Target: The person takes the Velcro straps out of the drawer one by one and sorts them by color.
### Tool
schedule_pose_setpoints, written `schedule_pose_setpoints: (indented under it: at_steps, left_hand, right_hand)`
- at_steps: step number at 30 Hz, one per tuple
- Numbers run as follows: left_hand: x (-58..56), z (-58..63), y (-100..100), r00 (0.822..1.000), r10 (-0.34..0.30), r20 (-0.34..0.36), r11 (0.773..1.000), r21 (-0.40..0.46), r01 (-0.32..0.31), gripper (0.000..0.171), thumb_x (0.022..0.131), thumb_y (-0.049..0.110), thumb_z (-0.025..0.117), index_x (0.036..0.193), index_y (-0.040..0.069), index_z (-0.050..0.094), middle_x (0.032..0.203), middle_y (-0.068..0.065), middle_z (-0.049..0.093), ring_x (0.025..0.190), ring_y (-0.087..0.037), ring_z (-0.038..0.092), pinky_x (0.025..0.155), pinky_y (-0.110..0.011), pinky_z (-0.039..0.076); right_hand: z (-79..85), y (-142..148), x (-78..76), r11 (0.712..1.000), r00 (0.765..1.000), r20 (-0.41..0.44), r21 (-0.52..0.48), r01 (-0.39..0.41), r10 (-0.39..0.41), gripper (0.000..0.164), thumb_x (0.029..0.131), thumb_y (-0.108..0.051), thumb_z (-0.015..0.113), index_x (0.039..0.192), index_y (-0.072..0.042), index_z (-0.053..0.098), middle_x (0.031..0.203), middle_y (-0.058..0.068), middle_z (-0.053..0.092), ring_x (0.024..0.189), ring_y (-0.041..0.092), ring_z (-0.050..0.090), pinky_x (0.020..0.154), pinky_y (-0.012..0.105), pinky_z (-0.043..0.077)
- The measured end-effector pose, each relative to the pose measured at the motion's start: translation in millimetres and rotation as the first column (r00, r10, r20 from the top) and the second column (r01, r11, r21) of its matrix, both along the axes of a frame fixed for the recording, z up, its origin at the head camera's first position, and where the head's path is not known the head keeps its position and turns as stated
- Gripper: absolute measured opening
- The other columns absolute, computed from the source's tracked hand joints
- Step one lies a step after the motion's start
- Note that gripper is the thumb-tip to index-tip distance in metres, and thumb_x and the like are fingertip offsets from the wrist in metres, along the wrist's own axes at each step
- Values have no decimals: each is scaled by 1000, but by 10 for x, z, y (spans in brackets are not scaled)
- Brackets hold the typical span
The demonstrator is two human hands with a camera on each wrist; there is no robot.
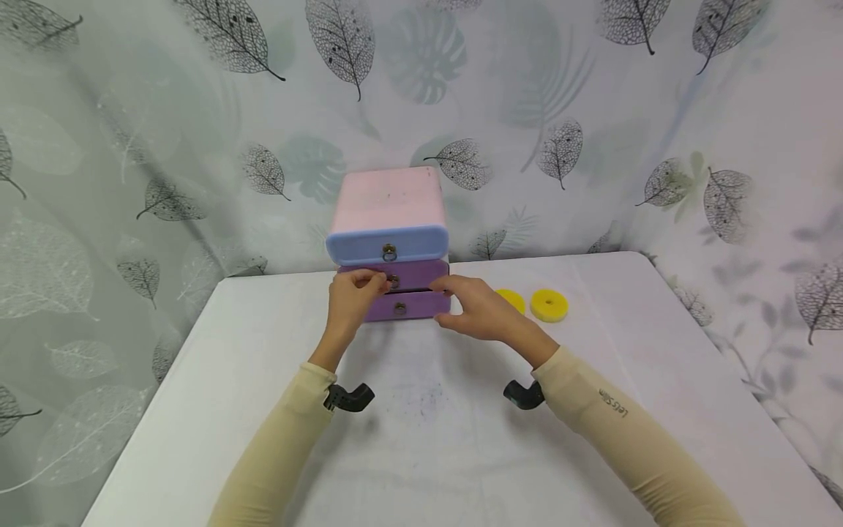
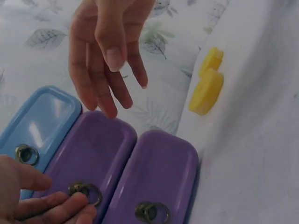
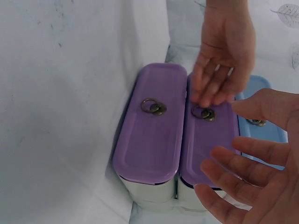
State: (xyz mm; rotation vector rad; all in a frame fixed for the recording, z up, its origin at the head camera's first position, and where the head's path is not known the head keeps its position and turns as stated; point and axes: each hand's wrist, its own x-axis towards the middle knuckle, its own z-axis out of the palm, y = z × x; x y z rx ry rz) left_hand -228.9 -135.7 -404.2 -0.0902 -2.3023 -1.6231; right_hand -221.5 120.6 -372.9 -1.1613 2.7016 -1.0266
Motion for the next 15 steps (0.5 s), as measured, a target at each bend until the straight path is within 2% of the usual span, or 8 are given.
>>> schedule_pose_setpoints:
  at_steps: [3, 5, 10, 15]
  left_hand:
    - [12, -89, -6, 998, 57, 6, 990, -130, -56, 21, 95, 19, 68, 90, 5, 82, 78, 0, 76, 73, -14, 71, 66, -31, 54]
    - [17, -124, 0, 998, 63, 1, 985, -160, -62, 20, 94, 18, 68, 89, 7, 83, 77, 2, 75, 71, -14, 69, 64, -32, 53]
    - [-3, -146, 26, 1000, 17, -9, 990, -139, -18, 17, 93, 17, 69, 89, 7, 83, 77, 1, 75, 72, -14, 70, 64, -32, 53]
    - [-42, -183, 39, 999, -21, 37, 997, -74, 24, 19, 96, 20, 73, 87, 5, 81, 75, -4, 75, 70, -17, 71, 62, -28, 54]
  right_hand:
    - [-12, 1, -13, 1000, 1000, -4, 3, -2, 2, 49, 92, -9, 76, 136, 4, 60, 131, 18, 66, 117, 38, 63, 95, 56, 54]
    - [-17, -1, -22, 1000, 1000, -10, 2, -1, 1, 49, 92, -9, 76, 136, 5, 59, 130, 19, 66, 116, 38, 63, 95, 56, 54]
    - [-10, -20, -37, 1000, 1000, -20, -15, -3, 3, 49, 91, -9, 77, 135, 5, 60, 129, 19, 66, 117, 39, 63, 94, 57, 54]
    - [-5, -63, -50, 1000, 1000, -20, -23, -15, 14, 48, 92, -10, 77, 135, 4, 60, 130, 20, 66, 117, 39, 63, 94, 57, 54]
